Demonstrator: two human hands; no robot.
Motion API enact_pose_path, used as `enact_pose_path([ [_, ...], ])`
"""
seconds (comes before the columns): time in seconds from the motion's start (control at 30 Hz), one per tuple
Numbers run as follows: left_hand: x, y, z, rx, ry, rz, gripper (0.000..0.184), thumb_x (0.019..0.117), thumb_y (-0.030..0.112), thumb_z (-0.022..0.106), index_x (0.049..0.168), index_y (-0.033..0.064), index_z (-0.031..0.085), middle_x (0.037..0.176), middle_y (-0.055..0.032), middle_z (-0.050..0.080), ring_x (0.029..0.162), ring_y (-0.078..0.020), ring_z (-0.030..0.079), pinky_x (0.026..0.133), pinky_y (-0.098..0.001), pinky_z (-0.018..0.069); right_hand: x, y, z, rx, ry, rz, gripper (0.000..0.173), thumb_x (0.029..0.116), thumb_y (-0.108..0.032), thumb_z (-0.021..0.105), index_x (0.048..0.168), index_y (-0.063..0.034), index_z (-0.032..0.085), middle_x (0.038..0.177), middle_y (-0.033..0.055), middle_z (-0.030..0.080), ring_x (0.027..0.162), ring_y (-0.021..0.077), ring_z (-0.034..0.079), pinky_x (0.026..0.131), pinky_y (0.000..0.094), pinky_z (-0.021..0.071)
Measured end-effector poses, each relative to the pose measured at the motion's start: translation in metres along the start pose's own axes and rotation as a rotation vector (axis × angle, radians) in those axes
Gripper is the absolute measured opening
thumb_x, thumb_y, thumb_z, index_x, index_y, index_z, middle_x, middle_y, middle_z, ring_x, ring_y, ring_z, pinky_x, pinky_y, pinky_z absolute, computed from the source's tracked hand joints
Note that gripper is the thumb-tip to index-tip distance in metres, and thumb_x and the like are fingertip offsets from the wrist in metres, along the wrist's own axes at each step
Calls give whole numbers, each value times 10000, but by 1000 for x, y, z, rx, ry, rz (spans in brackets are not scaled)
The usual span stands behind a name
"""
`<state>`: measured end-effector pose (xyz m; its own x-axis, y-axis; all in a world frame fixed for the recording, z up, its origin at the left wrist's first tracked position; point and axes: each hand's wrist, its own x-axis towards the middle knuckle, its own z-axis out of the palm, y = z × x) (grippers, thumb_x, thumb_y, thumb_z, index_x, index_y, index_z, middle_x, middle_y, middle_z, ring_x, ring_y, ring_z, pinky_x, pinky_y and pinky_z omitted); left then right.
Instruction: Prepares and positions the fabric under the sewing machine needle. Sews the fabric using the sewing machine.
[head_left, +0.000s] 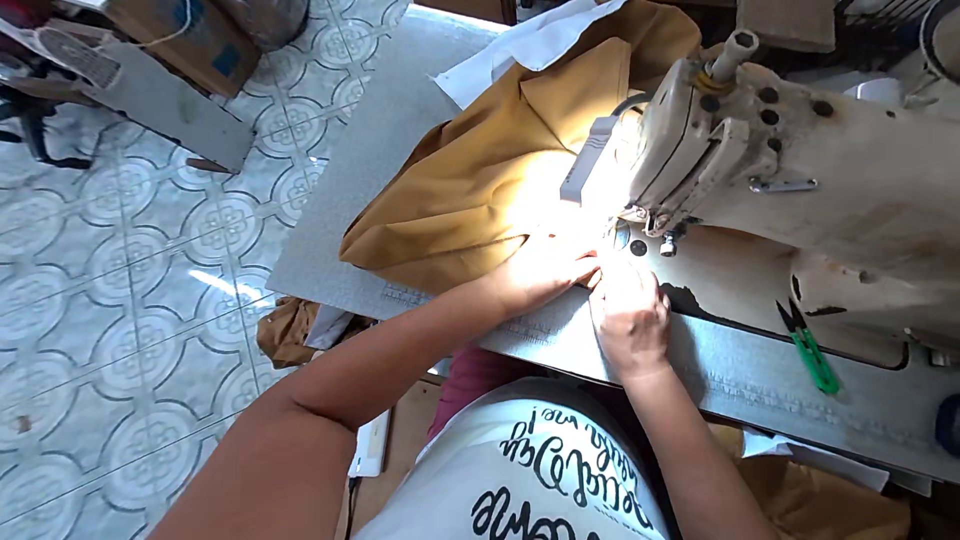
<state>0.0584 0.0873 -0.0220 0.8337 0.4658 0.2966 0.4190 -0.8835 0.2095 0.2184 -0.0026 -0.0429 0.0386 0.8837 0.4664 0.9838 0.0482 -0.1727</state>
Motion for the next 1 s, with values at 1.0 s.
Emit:
enact_pose_path([
  [1.0,17,-27,12,-69,133,18,240,1019,93,531,1061,111,767,1104,-87,686,1113,-262,618,996,-447,469,21,17,15,230,-28,85,289,968,-70,609,1222,-108,741,1298,62,705,1122,311,667,886,489,550],
])
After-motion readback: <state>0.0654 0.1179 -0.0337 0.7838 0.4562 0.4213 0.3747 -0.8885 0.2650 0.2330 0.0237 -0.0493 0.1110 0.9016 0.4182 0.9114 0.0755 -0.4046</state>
